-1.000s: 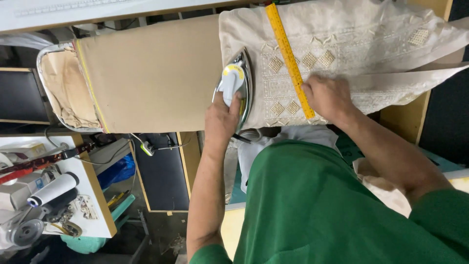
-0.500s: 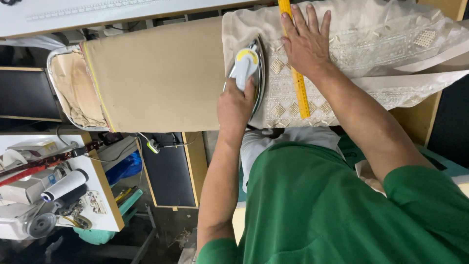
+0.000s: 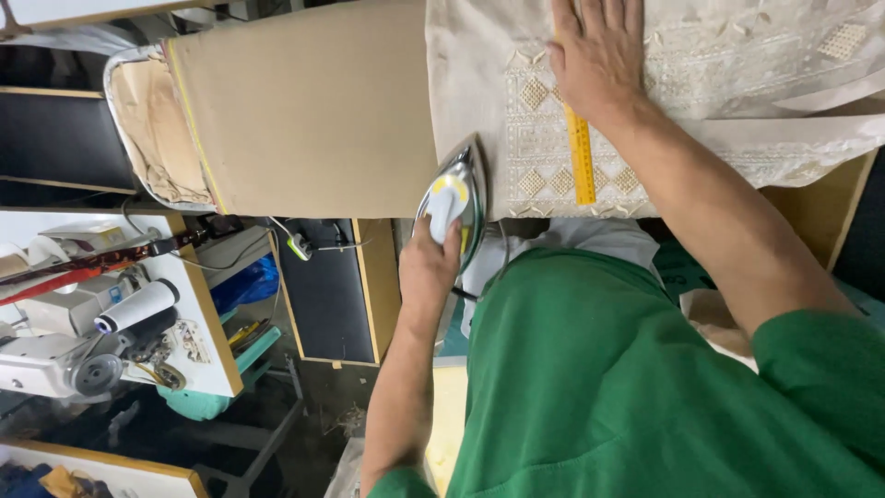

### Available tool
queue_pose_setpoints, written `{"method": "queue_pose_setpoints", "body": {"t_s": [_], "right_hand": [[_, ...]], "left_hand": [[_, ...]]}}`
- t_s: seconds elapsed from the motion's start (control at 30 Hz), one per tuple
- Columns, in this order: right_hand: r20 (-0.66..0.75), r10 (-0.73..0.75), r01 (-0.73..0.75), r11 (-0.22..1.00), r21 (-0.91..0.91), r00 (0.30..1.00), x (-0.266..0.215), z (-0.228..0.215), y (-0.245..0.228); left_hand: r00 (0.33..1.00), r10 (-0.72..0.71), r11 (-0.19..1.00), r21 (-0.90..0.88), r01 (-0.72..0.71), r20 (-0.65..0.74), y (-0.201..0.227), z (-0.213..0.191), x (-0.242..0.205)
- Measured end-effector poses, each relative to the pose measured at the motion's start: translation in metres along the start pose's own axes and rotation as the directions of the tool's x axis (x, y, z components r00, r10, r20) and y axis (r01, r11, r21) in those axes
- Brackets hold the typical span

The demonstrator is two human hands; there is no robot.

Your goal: The person irons a white patterned fabric on a workbench using a steam iron and a yellow ruler as a guide. They repeatedly smooth the fabric, align it with the ruler, and press the iron along the edges to create sharp creases.

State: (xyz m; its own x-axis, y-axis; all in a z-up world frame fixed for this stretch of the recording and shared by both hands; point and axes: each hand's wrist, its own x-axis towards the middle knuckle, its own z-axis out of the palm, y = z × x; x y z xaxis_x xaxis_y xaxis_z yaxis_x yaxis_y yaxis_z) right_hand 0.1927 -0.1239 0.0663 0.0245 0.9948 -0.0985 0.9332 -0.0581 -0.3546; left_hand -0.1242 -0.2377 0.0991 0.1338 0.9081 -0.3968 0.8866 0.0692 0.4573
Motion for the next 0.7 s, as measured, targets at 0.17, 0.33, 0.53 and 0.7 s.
{"method": "queue_pose_setpoints", "body": {"t_s": [0.17, 0.33, 0.53, 0.7], "right_hand": [[-0.003, 0.107, -0.105, 0.975, -0.195, 0.994, -0.04, 0.025, 0.003], [0.082, 0.276, -0.28, 0.959, 0.041, 0.958, -0.036, 0.014, 0.0], [0.267, 0.249, -0.357, 0.777, 0.519, 0.931, -0.055, -0.002, -0.042], [0.336, 0.242, -0.373, 0.832, 0.41, 0.91, -0.054, 0.052, -0.049]], "left_hand": [[0.997, -0.022, 0.999, 0.026, 0.024, -0.078, -0.019, 0.002, 0.01], [0.991, -0.018, 1.0, 0.015, 0.02, -0.13, 0.001, -0.014, 0.048], [0.988, -0.036, 0.999, 0.001, 0.037, -0.149, 0.002, -0.018, 0.077], [0.979, 0.061, 0.998, 0.025, -0.058, -0.196, 0.031, -0.049, 0.09]]}}
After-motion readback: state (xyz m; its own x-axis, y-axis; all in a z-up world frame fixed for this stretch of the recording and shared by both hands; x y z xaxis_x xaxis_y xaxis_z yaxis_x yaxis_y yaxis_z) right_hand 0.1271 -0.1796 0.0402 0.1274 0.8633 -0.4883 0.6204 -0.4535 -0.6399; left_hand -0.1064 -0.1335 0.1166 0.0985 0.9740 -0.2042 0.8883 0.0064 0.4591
